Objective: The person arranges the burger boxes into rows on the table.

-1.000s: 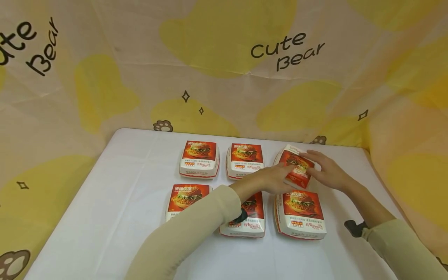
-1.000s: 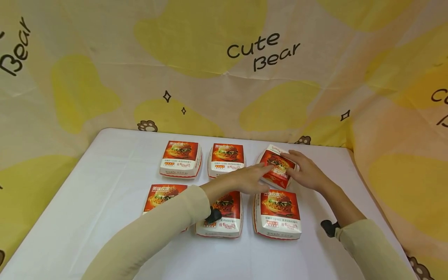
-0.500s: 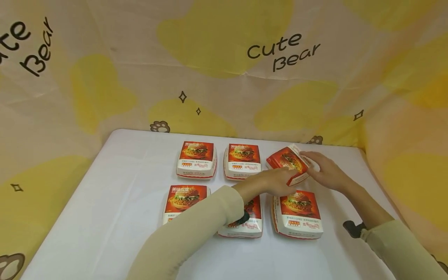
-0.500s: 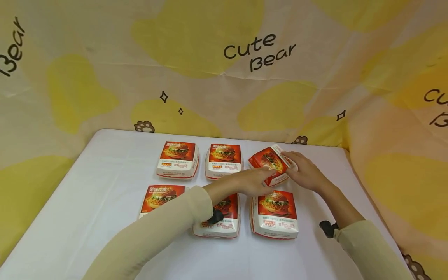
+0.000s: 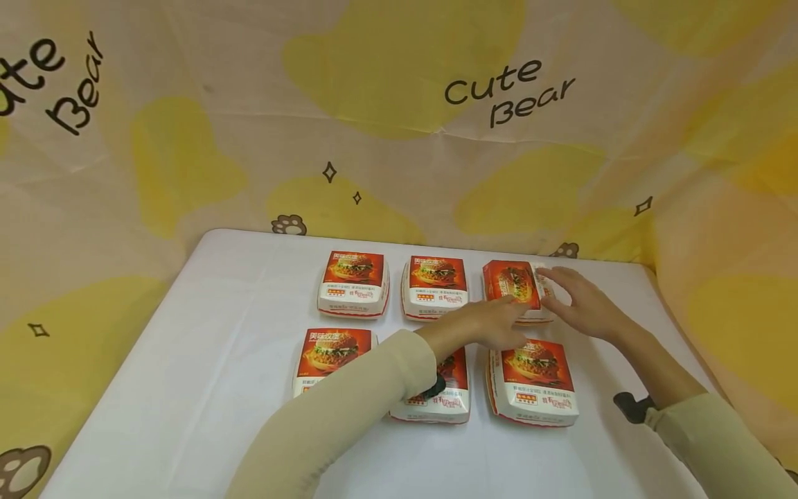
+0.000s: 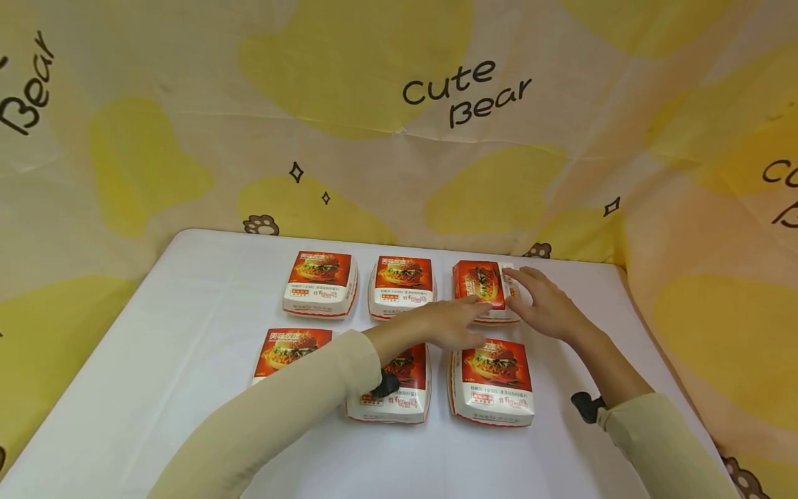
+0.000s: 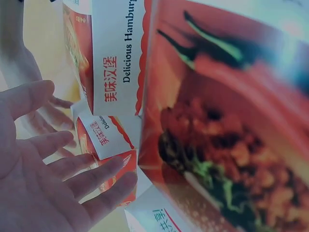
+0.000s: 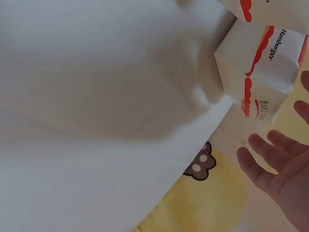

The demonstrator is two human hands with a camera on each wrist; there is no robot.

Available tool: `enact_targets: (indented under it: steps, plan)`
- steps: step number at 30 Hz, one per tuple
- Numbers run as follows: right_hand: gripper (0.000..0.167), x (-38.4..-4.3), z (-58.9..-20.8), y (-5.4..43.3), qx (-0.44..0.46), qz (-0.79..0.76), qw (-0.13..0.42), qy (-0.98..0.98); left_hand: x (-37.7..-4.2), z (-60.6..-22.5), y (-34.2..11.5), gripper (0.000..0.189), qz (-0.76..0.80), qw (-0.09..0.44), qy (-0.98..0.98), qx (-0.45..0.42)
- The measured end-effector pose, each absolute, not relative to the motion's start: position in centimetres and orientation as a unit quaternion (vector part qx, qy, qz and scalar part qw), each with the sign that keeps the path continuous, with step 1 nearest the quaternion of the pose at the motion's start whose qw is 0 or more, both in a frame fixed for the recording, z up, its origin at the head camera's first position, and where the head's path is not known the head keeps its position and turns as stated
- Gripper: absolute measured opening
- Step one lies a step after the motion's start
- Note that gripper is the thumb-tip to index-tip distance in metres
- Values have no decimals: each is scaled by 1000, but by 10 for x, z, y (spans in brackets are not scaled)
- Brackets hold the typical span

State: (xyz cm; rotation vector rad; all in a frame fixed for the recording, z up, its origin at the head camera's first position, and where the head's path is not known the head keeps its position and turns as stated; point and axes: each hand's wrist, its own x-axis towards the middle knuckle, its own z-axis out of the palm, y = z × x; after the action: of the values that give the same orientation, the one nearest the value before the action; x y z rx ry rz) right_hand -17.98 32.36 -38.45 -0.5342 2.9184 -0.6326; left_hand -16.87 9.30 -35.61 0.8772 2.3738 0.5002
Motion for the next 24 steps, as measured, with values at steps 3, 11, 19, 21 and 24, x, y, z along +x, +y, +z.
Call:
enact_targets:
  steps: [3, 11, 19, 21, 24]
  plan:
    - [56, -180, -384, 321, -174, -200, 68, 962, -170, -356, 93, 68, 185, 276, 886, 323]
    - [47, -181, -386, 321, -176, -211, 40, 961, -171, -358, 94, 70, 215, 270, 882, 320]
    - [57, -182, -385, 321, -190, -228, 67, 953, -173, -362, 91, 69, 222, 261, 881, 327]
    - [59, -181, -385, 321, -186, -225, 67, 954, -173, -362, 91, 67, 231, 254, 877, 336]
    - [65, -180, -384, 319, -165, -209, 72, 961, -173, -362, 92, 65, 228, 255, 872, 351]
